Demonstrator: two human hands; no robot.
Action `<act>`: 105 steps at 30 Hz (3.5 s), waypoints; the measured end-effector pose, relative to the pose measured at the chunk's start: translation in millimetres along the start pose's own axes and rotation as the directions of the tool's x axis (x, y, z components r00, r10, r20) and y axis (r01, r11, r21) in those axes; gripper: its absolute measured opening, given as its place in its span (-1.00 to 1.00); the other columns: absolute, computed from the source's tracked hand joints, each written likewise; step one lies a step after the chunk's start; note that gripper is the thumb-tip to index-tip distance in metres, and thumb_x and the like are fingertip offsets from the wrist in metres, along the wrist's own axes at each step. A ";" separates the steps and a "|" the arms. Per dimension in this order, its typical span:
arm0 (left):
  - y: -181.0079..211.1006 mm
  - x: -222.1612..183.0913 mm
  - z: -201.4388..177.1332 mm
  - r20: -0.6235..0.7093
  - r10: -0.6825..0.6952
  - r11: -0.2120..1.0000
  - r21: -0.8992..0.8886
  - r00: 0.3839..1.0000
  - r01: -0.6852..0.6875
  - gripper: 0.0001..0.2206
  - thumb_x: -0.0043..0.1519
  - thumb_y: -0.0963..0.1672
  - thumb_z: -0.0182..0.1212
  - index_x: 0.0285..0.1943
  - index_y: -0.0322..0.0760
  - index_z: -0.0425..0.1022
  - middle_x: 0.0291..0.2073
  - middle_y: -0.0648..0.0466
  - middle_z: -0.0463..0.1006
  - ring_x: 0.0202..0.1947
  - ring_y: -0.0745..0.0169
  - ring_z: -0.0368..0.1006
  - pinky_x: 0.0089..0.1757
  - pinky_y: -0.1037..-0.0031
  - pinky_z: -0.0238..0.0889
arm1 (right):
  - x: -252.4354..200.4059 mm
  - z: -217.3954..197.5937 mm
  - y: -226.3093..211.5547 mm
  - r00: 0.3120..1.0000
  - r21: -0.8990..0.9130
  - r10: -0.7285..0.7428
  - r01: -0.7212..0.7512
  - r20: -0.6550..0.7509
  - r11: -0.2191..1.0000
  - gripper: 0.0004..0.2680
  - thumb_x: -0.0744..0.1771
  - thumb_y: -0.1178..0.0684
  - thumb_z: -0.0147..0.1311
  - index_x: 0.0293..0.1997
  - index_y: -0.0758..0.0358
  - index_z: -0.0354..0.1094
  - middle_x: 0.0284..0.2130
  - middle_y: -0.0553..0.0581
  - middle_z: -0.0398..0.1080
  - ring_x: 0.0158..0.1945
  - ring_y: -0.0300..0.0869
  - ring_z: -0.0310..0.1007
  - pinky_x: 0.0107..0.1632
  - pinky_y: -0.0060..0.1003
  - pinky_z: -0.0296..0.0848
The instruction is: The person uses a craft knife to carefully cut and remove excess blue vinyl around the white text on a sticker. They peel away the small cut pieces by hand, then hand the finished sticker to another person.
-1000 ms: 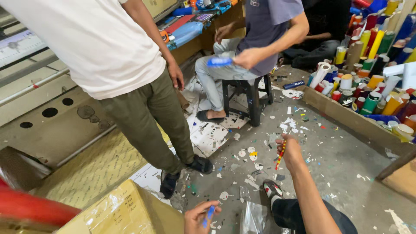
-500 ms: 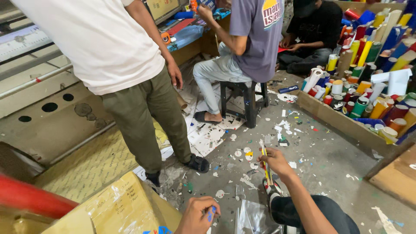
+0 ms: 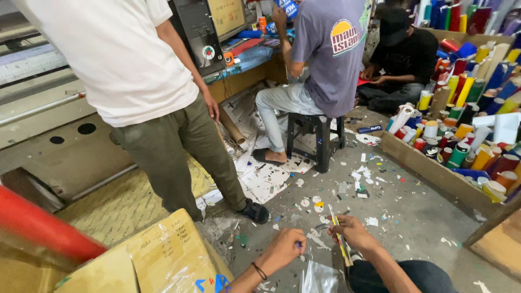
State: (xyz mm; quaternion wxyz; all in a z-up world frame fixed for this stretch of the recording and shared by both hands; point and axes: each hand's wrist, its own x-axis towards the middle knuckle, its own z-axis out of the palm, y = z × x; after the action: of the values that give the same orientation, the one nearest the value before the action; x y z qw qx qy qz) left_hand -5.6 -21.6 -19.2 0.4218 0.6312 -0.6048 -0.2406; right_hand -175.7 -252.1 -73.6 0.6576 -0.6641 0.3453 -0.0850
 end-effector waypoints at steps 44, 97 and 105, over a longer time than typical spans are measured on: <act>17.3 -14.5 21.6 0.040 0.187 0.979 0.079 0.982 -0.189 -0.82 0.04 -0.25 0.17 -0.21 -0.33 0.59 -0.26 0.01 0.63 -0.14 0.03 0.53 -0.07 0.29 0.40 | -115.6 30.0 -36.7 0.993 0.177 -0.042 0.061 -0.107 0.982 -0.63 0.32 0.20 0.04 0.31 0.31 0.32 -0.40 0.12 0.48 -0.43 -0.23 0.36 -0.31 -0.36 0.35; 22.8 -14.8 20.8 0.087 0.167 0.983 0.057 0.982 -0.172 -0.75 0.00 -0.32 0.05 -0.17 -0.39 0.54 -0.33 -0.03 0.57 -0.20 -0.01 0.51 -0.15 0.26 0.38 | -129.1 35.8 -55.2 0.988 0.157 0.048 -0.024 -0.148 0.987 -0.63 0.32 0.19 0.04 0.32 0.29 0.30 -0.35 0.17 0.52 -0.41 -0.21 0.35 -0.30 -0.34 0.35; 18.7 -14.9 24.4 0.104 0.191 0.979 0.046 0.976 -0.196 -0.76 0.02 -0.28 0.11 -0.15 -0.38 0.55 -0.28 -0.04 0.59 -0.18 0.00 0.53 -0.10 0.27 0.40 | -126.2 33.3 -46.2 0.992 0.183 -0.006 0.029 -0.125 0.983 -0.63 0.31 0.21 0.06 0.30 0.31 0.32 -0.38 0.14 0.50 -0.42 -0.21 0.34 -0.30 -0.35 0.34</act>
State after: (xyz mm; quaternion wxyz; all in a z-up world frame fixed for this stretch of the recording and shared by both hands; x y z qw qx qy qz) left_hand -38.3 -11.4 -19.8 0.3950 0.5682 -0.6900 -0.2124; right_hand -235.0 -157.7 8.5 0.6928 -0.5969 0.3702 -0.1635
